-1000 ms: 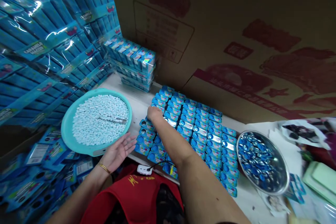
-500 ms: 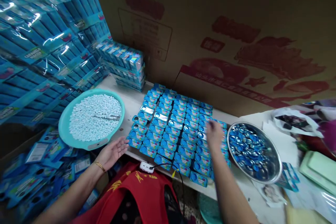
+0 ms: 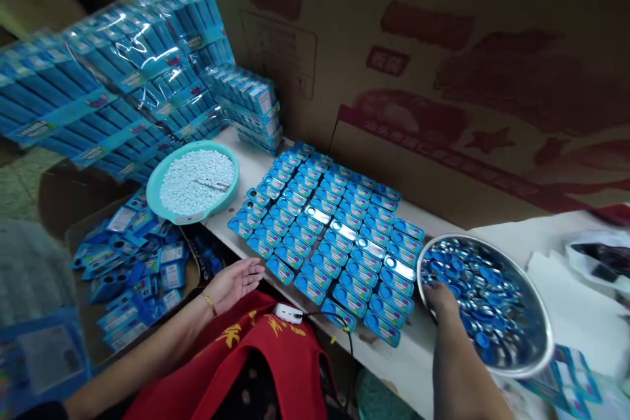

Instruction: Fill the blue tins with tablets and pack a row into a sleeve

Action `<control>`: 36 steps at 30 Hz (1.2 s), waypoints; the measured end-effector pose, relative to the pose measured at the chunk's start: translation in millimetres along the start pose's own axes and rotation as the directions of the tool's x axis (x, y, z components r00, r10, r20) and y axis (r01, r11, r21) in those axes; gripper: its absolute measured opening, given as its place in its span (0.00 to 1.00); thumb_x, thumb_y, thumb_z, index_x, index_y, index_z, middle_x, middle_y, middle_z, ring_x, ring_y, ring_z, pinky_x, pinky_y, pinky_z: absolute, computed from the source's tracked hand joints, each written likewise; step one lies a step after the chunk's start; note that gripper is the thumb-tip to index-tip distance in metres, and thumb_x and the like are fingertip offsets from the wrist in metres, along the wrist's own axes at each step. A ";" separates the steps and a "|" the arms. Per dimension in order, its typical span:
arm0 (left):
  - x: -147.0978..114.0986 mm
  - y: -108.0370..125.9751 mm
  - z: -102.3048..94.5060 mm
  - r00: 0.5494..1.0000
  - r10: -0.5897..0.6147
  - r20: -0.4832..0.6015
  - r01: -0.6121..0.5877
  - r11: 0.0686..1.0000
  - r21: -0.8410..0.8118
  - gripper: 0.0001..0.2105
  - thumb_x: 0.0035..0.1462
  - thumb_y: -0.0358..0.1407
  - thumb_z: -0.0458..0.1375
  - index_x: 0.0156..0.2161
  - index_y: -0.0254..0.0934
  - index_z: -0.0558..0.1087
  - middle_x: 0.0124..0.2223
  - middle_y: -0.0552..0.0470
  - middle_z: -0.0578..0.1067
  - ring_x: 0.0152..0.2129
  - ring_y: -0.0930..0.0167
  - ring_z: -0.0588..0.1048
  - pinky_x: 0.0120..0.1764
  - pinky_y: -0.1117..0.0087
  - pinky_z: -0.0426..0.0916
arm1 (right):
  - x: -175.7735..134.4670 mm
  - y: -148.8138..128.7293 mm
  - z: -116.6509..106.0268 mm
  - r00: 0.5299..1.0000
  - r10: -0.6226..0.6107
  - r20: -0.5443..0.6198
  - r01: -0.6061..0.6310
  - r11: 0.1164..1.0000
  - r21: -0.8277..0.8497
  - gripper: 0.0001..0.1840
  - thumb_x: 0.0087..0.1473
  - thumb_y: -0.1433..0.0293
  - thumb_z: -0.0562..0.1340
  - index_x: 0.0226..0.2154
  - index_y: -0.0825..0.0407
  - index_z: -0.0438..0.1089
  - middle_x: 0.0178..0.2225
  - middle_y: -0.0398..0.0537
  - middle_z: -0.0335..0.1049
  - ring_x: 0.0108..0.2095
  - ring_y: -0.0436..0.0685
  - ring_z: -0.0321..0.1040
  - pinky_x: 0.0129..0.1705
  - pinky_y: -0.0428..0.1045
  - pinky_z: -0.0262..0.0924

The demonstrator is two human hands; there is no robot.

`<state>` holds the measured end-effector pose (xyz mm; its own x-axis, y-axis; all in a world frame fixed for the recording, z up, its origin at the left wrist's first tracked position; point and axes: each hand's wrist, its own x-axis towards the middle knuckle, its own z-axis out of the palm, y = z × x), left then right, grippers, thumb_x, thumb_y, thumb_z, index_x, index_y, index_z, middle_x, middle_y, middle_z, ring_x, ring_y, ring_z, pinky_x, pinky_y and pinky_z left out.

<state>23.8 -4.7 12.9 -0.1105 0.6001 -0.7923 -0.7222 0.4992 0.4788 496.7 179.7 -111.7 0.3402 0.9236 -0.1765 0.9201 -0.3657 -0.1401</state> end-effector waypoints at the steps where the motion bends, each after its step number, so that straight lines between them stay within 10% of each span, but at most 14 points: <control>1: -2.2 -3.9 1.9 1.000 0.005 -0.005 -0.005 1.000 0.007 0.10 0.48 0.34 0.57 0.38 0.33 0.70 0.35 0.44 0.75 0.28 0.71 0.74 0.32 0.71 0.66 | 1.5 6.9 -1.1 0.999 0.022 0.039 -0.022 1.000 -0.002 0.09 0.36 0.61 0.59 0.16 0.48 0.67 0.19 0.53 0.68 0.21 0.61 0.67 0.22 0.52 0.60; 6: -8.4 -15.2 17.0 1.000 0.018 0.009 -0.018 0.998 0.052 0.09 0.48 0.33 0.57 0.37 0.33 0.69 0.34 0.45 0.75 0.26 0.72 0.74 0.31 0.72 0.67 | -6.9 39.3 -9.7 0.986 0.118 0.118 -0.123 0.992 0.033 0.13 0.39 0.60 0.56 0.28 0.48 0.70 0.27 0.55 0.71 0.28 0.64 0.69 0.27 0.54 0.61; 14: -5.9 -18.1 33.2 0.998 0.020 0.052 -0.024 0.995 0.092 0.09 0.48 0.34 0.57 0.36 0.32 0.69 0.32 0.44 0.75 0.24 0.72 0.73 0.28 0.72 0.66 | -25.6 37.6 -42.6 0.974 0.153 -0.167 -0.128 0.980 0.153 0.20 0.44 0.64 0.50 0.39 0.55 0.67 0.33 0.60 0.67 0.38 0.67 0.65 0.34 0.58 0.59; 16: -2.2 -17.6 37.1 0.995 -0.010 0.103 0.000 0.996 0.090 0.10 0.49 0.35 0.57 0.37 0.32 0.69 0.34 0.44 0.75 0.26 0.72 0.74 0.30 0.71 0.66 | -45.4 -3.0 -58.1 0.965 0.084 -0.247 -0.018 0.966 0.258 0.20 0.47 0.62 0.50 0.39 0.56 0.65 0.33 0.58 0.66 0.37 0.64 0.65 0.35 0.56 0.59; 19: 6.8 -13.7 48.3 0.963 -0.117 0.244 0.110 0.993 0.042 0.12 0.51 0.39 0.54 0.38 0.32 0.69 0.37 0.42 0.74 0.30 0.69 0.74 0.35 0.68 0.66 | -105.7 -104.4 -76.3 0.930 -0.333 -0.158 0.367 0.792 0.488 0.16 0.50 0.62 0.50 0.37 0.53 0.63 0.33 0.51 0.64 0.31 0.55 0.63 0.33 0.50 0.60; 23: 25.3 1.1 59.4 0.881 -0.226 0.415 0.278 0.958 -0.067 0.17 0.53 0.45 0.50 0.39 0.33 0.68 0.34 0.45 0.74 0.30 0.68 0.73 0.35 0.65 0.66 | -195.1 -246.2 -73.8 0.559 -0.829 -0.015 0.720 0.477 0.504 0.11 0.53 0.68 0.50 0.39 0.48 0.63 0.39 0.48 0.62 0.39 0.53 0.61 0.40 0.48 0.57; 31: 65.4 64.3 8.3 0.934 -0.132 0.331 0.217 0.947 -0.236 0.10 0.54 0.39 0.51 0.32 0.32 0.68 0.27 0.50 0.71 0.22 0.75 0.70 0.29 0.70 0.67 | -221.2 -352.2 -40.5 0.401 -0.908 0.125 0.680 0.386 0.623 0.20 0.54 0.74 0.51 0.50 0.47 0.57 0.43 0.46 0.63 0.43 0.51 0.60 0.44 0.47 0.55; 36: 80.8 92.4 -15.8 0.949 -0.155 0.273 0.222 0.947 -0.233 0.07 0.54 0.34 0.51 0.30 0.31 0.68 0.25 0.52 0.70 0.20 0.77 0.68 0.25 0.74 0.67 | -222.0 -387.9 -22.6 0.411 -0.905 0.110 0.666 0.380 0.641 0.17 0.48 0.77 0.56 0.42 0.49 0.66 0.43 0.48 0.64 0.43 0.52 0.62 0.44 0.47 0.56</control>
<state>-62.6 80.0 -12.9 0.1939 0.6631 -0.7230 -0.8676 0.4599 0.1892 68.7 119.1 3.8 -0.7145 0.6977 -0.0525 0.4520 0.4030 -0.7958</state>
